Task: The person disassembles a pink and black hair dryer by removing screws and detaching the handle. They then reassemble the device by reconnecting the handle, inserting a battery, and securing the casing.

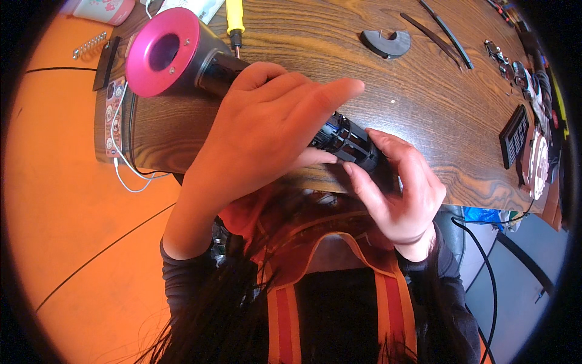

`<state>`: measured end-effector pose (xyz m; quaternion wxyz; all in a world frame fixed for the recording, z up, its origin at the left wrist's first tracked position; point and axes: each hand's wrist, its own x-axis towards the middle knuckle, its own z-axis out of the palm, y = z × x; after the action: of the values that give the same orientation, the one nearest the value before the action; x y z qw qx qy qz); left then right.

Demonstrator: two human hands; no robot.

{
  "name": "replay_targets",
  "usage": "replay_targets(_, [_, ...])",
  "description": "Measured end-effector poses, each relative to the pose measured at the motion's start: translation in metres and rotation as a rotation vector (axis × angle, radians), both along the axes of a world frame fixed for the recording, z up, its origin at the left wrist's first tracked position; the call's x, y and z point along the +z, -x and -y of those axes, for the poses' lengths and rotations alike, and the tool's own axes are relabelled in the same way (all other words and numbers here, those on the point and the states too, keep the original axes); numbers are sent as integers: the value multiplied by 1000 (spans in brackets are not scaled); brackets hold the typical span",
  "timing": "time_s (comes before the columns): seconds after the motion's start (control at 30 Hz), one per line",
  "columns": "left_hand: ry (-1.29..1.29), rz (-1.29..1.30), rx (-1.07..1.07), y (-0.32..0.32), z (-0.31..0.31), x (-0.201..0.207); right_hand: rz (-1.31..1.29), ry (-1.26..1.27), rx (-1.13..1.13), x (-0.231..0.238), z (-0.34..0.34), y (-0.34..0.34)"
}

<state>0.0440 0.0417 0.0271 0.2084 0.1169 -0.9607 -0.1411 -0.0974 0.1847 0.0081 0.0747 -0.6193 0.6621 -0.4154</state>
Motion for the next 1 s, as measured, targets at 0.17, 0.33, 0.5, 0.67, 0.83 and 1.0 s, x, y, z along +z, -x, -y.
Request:
replay_targets(0.17, [-35,-7,-12,0,1,0,-4,12,-15,2,3,-2])
replay_targets(0.33, [-6,-12,-24,0,3,-1,7,-157,-14,18,0,-2])
replay_targets(0.5, [-19,-17,-37,-2,3,0,-16,-215,-15,27,-1,-6])
replay_targets(0.67, [14,-39,-40,0,2,-2,-52,-122,-7,20,2,-6])
replay_targets(0.83, [18,-37,-33,1,2,-3,-143,-145,40,18,-2,-1])
replay_targets(1.0, [18,-47,-36,1,3,-4,-123,-3,31,9,3,1])
